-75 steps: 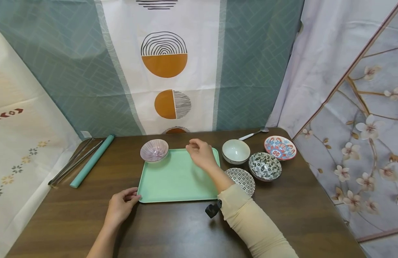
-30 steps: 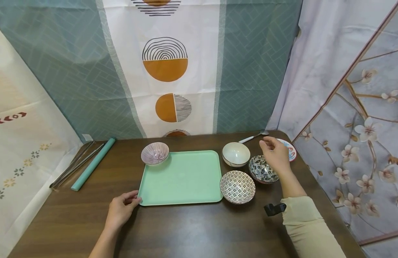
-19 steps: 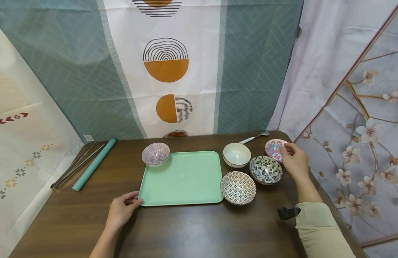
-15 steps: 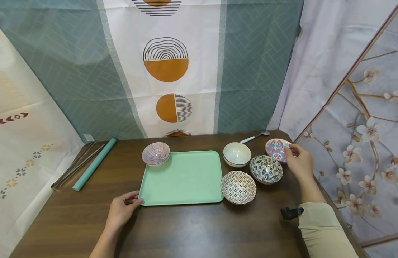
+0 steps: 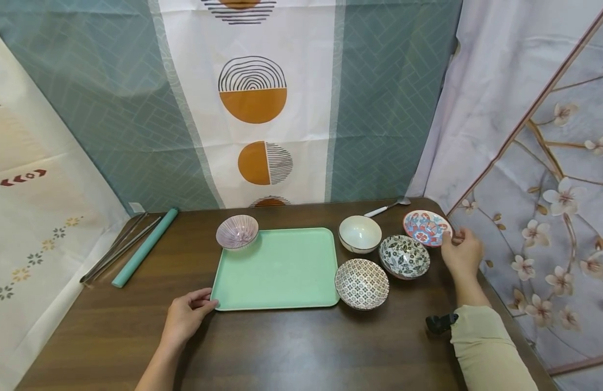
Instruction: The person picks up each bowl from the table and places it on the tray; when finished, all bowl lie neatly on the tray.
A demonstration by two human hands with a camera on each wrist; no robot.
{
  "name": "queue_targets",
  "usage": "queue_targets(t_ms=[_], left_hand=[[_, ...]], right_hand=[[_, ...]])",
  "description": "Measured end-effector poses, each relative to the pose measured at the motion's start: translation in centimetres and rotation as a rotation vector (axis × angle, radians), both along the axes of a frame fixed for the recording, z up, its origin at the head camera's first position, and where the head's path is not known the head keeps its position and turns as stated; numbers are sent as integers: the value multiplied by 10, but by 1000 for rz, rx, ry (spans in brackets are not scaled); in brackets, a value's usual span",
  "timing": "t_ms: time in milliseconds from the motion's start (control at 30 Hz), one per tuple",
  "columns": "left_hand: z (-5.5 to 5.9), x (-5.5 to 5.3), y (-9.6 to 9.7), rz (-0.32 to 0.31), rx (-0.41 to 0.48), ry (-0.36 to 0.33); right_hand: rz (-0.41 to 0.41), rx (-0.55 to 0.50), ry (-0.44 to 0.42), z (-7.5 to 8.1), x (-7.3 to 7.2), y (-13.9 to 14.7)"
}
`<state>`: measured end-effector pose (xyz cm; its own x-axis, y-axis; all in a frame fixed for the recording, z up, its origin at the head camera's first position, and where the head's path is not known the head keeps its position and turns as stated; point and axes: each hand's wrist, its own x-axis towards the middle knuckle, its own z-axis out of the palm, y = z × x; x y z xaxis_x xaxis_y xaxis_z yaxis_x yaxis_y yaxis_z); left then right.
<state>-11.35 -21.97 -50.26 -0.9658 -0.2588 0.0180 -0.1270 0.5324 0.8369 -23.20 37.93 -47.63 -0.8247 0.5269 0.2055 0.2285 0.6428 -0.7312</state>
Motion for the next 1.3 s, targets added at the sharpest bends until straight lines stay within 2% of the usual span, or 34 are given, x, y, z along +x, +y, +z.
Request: queue_targets(t_ms=[133, 267, 333, 500, 567, 800, 1000, 1100, 1300], left_hand=[[-1, 0, -1, -1, 12, -7], [0, 1, -1, -2, 32, -22], [-1, 1, -2, -5, 35, -26], [-1, 1, -2, -3, 39, -24], [-1, 0, -2, -2, 39, -22], [-3, -1, -3, -2, 37, -18], [-4, -1, -3, -11, 45, -18], [-3, -1, -3, -13, 49, -18], [-2, -1, -3, -8, 54, -25]], right_hand=[[68, 36, -89, -8, -4, 4], [113, 53, -134, -12, -7, 9], [123, -3, -129, -14, -9, 10], [171, -304, -102, -14, -14, 9], [171, -380, -92, -14, -16, 9], [144, -442, -74, -12, -15, 9], [116, -479, -72, 1, -11, 14], [116, -551, -66, 12, -11, 13], [129, -721, 22, 33, -7, -1]])
